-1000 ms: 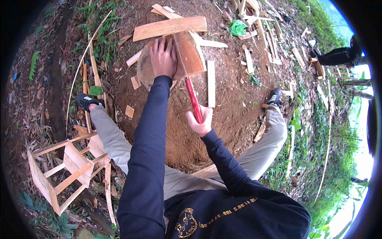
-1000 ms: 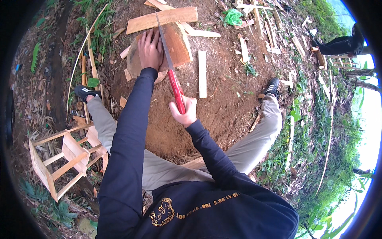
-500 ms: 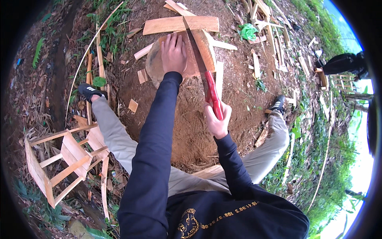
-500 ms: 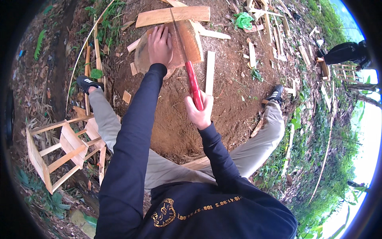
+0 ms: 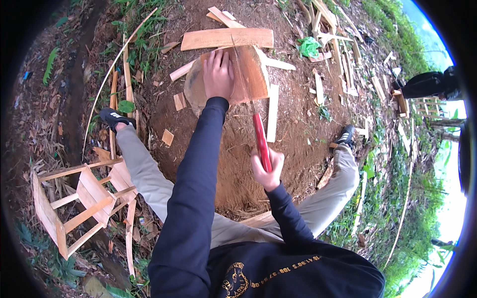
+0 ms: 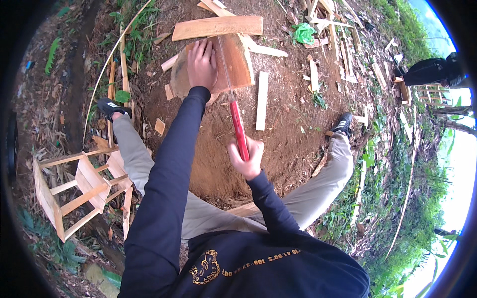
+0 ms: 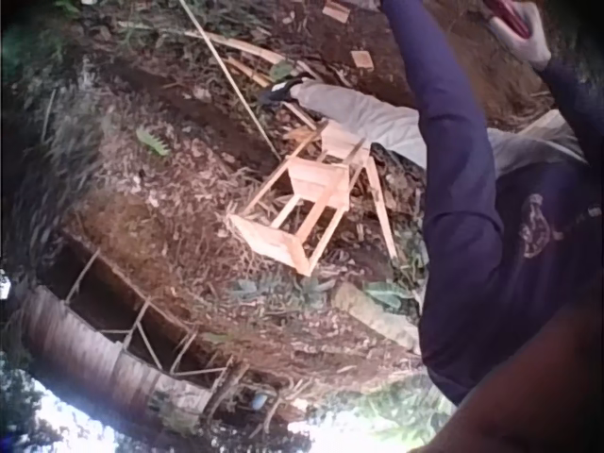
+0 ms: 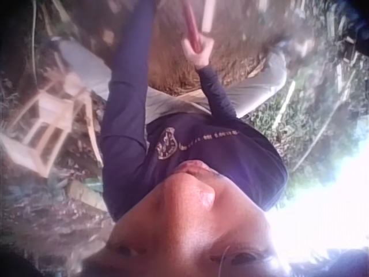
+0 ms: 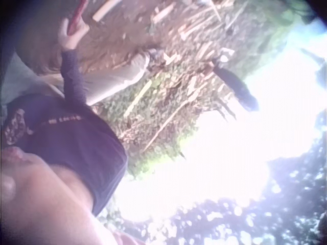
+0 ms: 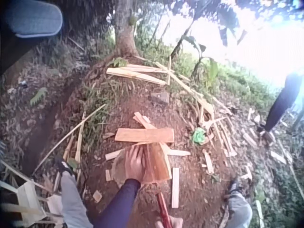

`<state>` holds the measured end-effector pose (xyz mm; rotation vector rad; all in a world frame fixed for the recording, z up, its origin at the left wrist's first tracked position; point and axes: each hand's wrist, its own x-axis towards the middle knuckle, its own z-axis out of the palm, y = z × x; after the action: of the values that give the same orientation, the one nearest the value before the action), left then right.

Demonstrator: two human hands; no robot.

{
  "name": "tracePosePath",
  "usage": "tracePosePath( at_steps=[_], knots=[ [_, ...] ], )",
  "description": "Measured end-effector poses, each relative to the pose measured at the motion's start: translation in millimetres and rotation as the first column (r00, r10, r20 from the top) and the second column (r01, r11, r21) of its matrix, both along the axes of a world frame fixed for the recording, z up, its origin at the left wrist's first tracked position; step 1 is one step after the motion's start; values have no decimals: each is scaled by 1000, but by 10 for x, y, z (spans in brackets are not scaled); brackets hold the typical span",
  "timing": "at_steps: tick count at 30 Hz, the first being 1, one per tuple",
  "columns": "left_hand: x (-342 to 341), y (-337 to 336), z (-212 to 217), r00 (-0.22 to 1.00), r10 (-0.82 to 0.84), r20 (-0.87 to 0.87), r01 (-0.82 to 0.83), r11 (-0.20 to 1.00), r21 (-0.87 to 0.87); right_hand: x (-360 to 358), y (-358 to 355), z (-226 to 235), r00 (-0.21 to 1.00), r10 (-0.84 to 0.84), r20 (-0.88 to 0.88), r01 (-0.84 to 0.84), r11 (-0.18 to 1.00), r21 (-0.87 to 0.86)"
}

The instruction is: The person uses a red hand saw to cut a rectangular piece of wood placed on a tree stump. They hold the wood steady with their left hand while sawing with their right hand, creating smaller pieces of wood.

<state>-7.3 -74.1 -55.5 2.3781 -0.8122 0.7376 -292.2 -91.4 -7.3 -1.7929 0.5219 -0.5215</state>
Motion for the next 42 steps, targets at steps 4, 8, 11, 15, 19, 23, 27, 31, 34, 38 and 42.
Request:
tracePosePath(
  at_steps=[4,8,11,15,19,23,27,31,34,38,42],
  knots=[
    [-10,24,19,1000,24,-20,-24,1000,17,-100,49,-108,998,57,-1,-57,997,-59],
    [-14,0,5,999,26,-22,-25,1000,5,163,-25,-187,998,63,28,-61,997,-46],
    [20,20,7,999,28,-39,-28,1000,12,173,2,-192,996,79,52,-77,996,-35],
    [27,22,33,998,40,-45,-39,999,26,-116,48,-367,999,47,9,-47,998,-53],
    [18,4,39,999,27,-42,-26,1000,17,30,45,-318,997,48,62,-43,996,-80],
    [-11,11,3,999,20,-45,-20,1000,3,-116,78,-265,999,30,43,-32,998,46],
    [5,33,3,998,18,-53,-17,1000,21,-45,63,-290,998,60,22,-60,998,10],
    [3,34,10,999,7,-52,-6,1000,21,5,90,-279,999,33,19,-32,999,-32],
    [-46,0,19,999,17,-46,-16,1000,12,-180,134,-327,1000,-24,4,24,999,22],
    [10,46,-21,999,22,-49,-21,999,24,86,89,-229,997,8,83,-10,1000,28],
    [-38,37,7,998,19,-60,-18,1000,25,48,65,-229,999,-2,47,3,1000,-6]
  ],
)
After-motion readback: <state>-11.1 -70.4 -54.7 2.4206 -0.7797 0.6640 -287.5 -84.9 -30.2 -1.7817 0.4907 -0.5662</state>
